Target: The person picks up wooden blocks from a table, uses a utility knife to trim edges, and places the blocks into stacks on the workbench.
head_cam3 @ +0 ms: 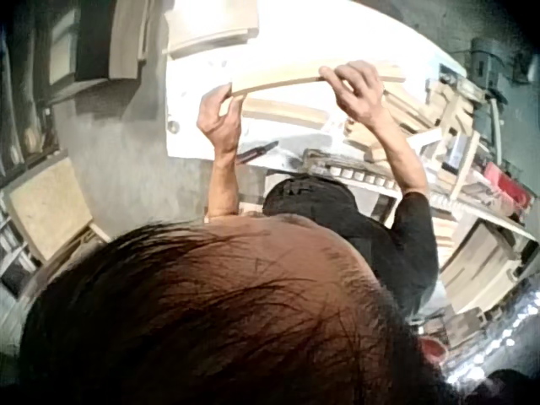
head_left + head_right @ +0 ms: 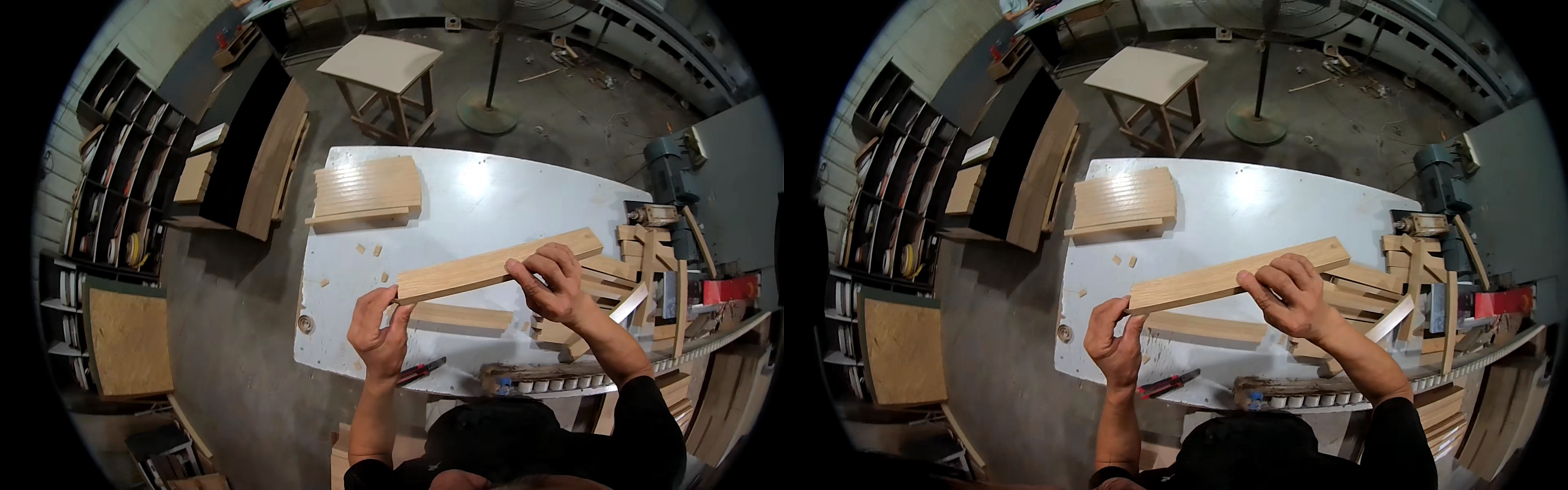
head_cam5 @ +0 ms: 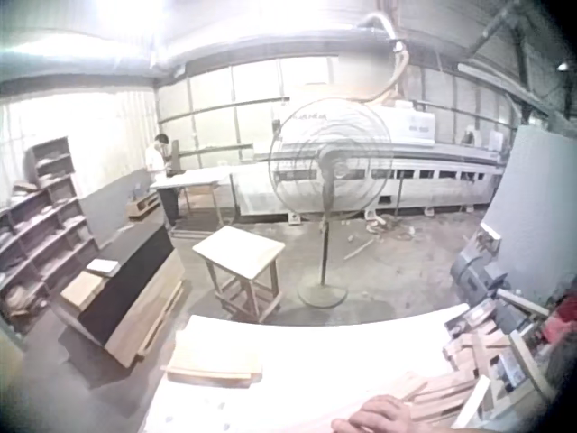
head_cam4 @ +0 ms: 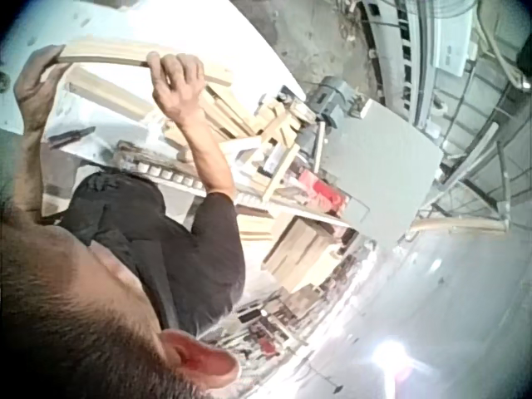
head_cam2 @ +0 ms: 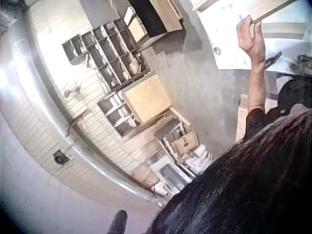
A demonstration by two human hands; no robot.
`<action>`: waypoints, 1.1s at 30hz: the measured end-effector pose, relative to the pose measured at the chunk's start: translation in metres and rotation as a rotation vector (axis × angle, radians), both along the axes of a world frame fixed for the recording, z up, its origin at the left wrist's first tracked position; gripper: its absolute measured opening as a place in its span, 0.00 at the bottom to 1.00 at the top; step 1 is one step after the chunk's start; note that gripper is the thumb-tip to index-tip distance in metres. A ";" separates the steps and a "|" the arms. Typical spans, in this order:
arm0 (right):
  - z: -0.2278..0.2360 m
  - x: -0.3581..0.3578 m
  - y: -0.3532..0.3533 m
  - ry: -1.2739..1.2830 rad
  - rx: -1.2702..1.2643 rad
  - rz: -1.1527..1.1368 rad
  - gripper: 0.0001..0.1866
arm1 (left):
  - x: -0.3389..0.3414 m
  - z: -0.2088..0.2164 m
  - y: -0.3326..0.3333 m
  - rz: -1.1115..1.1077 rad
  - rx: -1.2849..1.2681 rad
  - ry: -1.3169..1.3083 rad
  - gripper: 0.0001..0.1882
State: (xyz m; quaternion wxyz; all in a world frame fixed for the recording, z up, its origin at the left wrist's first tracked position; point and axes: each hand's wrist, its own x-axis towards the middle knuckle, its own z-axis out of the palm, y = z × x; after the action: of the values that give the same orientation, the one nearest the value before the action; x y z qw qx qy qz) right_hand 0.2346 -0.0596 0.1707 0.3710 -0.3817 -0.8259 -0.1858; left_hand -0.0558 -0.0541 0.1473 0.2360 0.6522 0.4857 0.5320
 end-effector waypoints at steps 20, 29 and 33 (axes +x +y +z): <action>-0.158 -0.114 0.071 0.283 -0.603 -0.159 0.13 | -0.034 -0.116 0.124 -0.372 0.162 0.747 0.12; -0.171 0.085 0.015 0.132 -0.695 -0.786 0.27 | -0.097 -0.190 0.213 -0.183 0.124 0.723 0.10; -0.184 0.176 -0.031 -0.007 -1.077 -1.009 0.32 | -0.086 -0.197 0.213 0.047 -0.004 0.824 0.11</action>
State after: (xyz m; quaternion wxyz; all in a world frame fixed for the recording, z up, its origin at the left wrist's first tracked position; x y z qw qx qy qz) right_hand 0.4105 -0.0903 -0.0137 -0.0008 -0.8438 -0.5279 0.0961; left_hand -0.1421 0.1590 -0.0499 0.0109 0.7990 0.5554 0.2305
